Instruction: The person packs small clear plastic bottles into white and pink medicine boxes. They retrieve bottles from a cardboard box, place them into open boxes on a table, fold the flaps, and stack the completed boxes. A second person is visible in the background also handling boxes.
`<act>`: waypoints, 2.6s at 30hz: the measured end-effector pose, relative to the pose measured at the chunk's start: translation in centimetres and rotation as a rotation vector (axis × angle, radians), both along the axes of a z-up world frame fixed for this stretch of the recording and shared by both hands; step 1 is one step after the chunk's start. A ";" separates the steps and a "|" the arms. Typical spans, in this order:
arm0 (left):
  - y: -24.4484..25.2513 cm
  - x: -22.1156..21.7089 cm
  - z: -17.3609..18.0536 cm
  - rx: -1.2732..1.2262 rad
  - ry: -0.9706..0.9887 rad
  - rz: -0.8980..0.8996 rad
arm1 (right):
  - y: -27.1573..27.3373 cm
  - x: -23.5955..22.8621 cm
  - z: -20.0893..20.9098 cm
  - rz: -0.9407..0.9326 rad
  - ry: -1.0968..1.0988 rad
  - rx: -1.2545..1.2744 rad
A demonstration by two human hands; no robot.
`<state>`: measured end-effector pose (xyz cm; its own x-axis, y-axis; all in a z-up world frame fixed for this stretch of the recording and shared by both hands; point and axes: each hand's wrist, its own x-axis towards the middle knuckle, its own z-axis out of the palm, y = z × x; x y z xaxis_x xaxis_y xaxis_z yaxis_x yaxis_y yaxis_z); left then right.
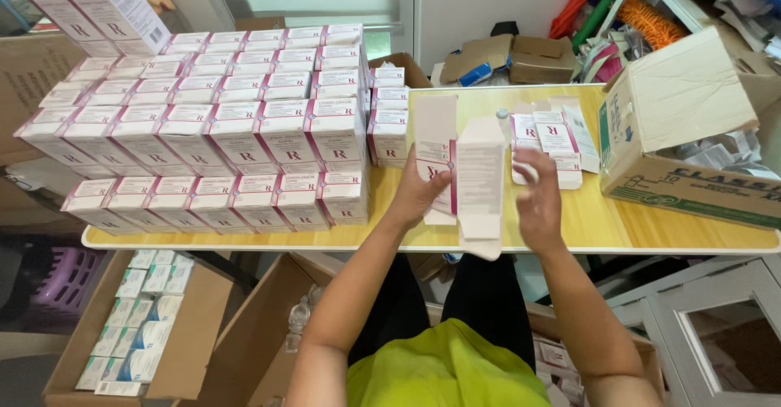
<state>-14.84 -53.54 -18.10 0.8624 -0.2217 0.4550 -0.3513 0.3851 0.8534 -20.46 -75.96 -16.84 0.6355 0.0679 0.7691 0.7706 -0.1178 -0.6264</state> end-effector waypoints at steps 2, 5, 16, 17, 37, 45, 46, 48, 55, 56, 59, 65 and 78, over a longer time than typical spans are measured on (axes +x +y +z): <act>-1.3 0.8 -1.1 0.100 0.076 0.058 | 0.3 2.0 -1.9 0.423 0.438 0.221; -3.3 1.1 -2.1 0.305 -0.011 0.251 | 0.9 3.6 -4.6 0.679 0.760 0.470; -3.2 -2.4 2.6 0.701 -0.111 0.226 | 1.7 3.7 -1.9 0.089 0.224 0.075; -3.1 -2.8 2.8 0.607 -0.084 0.247 | 1.7 3.4 -1.6 0.008 0.198 0.064; -1.5 -3.1 2.1 0.514 -0.451 0.166 | -1.1 3.4 5.6 0.237 0.240 0.101; -1.2 -2.9 1.0 0.526 -0.324 0.171 | -0.9 1.2 6.9 0.244 0.123 -0.103; -1.2 -2.9 0.9 0.503 -0.311 0.163 | -1.0 1.1 7.0 0.238 0.116 -0.116; -1.1 -2.8 0.9 0.455 -0.290 0.148 | -1.2 1.0 7.5 0.228 0.099 -0.143; -0.6 -2.8 1.2 0.448 -0.341 0.121 | -2.0 1.0 8.5 0.136 0.007 -0.340; -0.6 -2.8 1.2 0.444 -0.349 0.117 | -2.1 1.0 8.6 0.123 0.001 -0.363; -0.3 -3.0 1.5 0.426 -0.383 0.115 | -2.3 0.9 8.9 0.132 -0.006 -0.397; -0.3 -3.4 2.1 0.425 -0.369 0.094 | -2.7 0.8 9.1 0.147 -0.042 -0.441; 0.0 -4.4 4.2 0.478 -0.388 0.178 | -2.5 0.1 9.2 0.206 0.003 -0.539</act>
